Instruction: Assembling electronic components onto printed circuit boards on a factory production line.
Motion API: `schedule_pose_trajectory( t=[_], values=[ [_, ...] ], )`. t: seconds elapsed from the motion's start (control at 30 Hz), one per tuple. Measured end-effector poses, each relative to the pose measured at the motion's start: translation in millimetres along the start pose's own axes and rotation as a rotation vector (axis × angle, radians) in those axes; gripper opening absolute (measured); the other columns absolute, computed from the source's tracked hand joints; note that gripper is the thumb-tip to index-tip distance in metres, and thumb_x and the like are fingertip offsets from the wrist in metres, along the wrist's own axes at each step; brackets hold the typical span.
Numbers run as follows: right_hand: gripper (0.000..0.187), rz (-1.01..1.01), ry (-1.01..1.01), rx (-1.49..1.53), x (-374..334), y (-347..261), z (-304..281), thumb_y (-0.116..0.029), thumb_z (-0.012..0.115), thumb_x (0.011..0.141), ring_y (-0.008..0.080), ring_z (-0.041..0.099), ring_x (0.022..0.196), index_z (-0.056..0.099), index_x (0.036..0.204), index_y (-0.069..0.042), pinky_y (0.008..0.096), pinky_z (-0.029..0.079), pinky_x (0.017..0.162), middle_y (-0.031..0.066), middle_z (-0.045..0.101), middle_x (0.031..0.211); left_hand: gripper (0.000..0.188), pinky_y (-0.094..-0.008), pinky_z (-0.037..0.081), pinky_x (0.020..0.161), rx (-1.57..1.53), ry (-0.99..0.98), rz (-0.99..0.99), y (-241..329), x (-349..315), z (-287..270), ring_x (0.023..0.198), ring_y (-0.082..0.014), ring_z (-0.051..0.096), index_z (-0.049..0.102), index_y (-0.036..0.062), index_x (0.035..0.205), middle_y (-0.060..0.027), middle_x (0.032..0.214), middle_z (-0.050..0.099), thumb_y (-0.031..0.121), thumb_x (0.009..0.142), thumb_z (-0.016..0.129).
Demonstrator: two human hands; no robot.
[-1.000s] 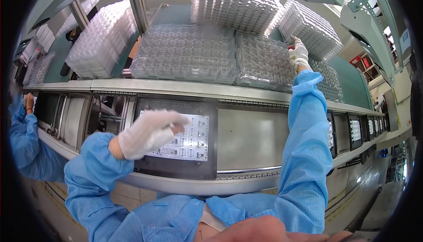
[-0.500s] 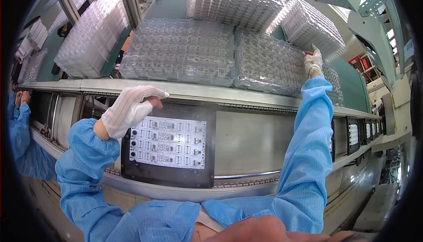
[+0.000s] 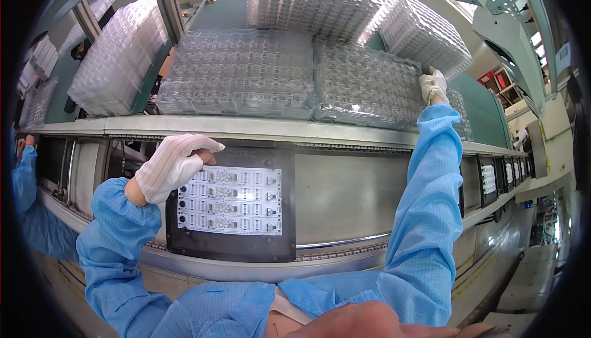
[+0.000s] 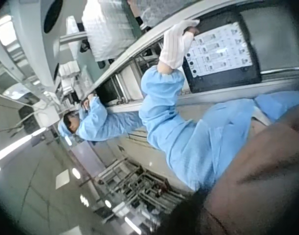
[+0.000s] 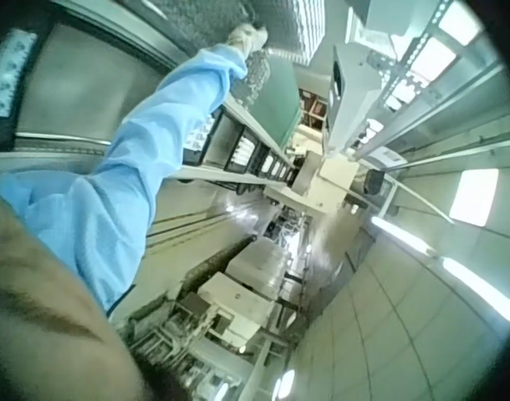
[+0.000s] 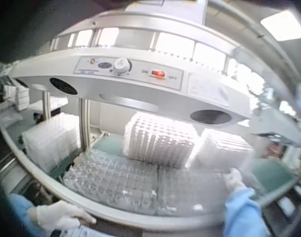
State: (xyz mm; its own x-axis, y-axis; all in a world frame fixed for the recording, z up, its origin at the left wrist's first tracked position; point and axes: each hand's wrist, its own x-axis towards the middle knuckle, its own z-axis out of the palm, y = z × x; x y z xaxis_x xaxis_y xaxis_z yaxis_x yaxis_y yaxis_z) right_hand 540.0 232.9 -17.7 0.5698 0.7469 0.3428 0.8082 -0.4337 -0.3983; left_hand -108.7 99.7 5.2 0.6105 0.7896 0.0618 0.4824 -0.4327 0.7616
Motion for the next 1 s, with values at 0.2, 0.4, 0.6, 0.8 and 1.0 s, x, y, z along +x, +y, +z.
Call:
schedule_pose_trajectory(
  t=[0.2,0.4,0.6,0.8,1.0],
  values=[
    [0.059,-0.066,0.19,0.242,9,-3,-52,-0.019,0.067,0.082,0.0234,0.066,0.106,0.056,0.138,-0.003,0.0325,0.05,0.094,0.0143,0.069,0.115,0.027,-0.0309,0.054,0.07,-0.026,0.0,0.022,16,5,0,0.076,-0.017,0.068,0.068,-0.004,0.114,-0.0153,0.091,0.071,0.001,0.089,0.059],
    [0.051,-0.217,0.104,0.796,-17,-56,-119,-0.004,0.06,0.093,0.0118,0.062,0.086,0.049,0.142,0.0,0.0234,0.052,0.074,0.0088,0.066,0.099,0.024,-0.0342,0.054,0.079,0.156,0.231,0.097,5,13,3,0.085,-0.0236,0.069,0.067,-0.0018,0.114,-0.0167,0.091,0.071,0.004,0.091,0.06],
    [0.057,-0.304,0.088,0.822,-79,-147,-150,-0.011,0.06,0.095,0.0135,0.063,0.086,0.042,0.147,0.003,0.0263,0.052,0.076,0.0119,0.067,0.108,0.059,-0.036,0.053,0.093,-0.219,0.236,-0.045,14,18,-5,0.109,-0.0258,0.065,0.043,0.0019,0.145,-0.0173,0.129,0.061,0.018,0.093,0.066],
    [0.033,-0.432,0.256,0.241,-108,-211,-71,-0.028,0.065,0.092,0.0289,0.065,0.082,0.065,0.105,0.002,0.0411,0.05,0.074,0.0166,0.068,0.091,0.077,-0.0377,0.054,0.091,-0.754,0.294,-0.116,24,30,-14,0.108,-0.028,0.064,0.029,0.0032,0.154,-0.0207,0.132,0.055,0.024,0.091,0.066],
    [0.03,-0.374,-0.128,0.59,-102,-249,-25,-0.018,0.068,0.09,0.0183,0.068,0.079,0.07,0.112,0.003,0.0316,0.053,0.07,0.0102,0.073,0.093,0.072,-0.0401,0.055,0.088,-0.839,0.456,-0.153,-30,10,-60,0.107,-0.0281,0.063,0.026,-0.0006,0.154,-0.0163,0.131,0.051,0.022,0.095,0.059]
  ],
)
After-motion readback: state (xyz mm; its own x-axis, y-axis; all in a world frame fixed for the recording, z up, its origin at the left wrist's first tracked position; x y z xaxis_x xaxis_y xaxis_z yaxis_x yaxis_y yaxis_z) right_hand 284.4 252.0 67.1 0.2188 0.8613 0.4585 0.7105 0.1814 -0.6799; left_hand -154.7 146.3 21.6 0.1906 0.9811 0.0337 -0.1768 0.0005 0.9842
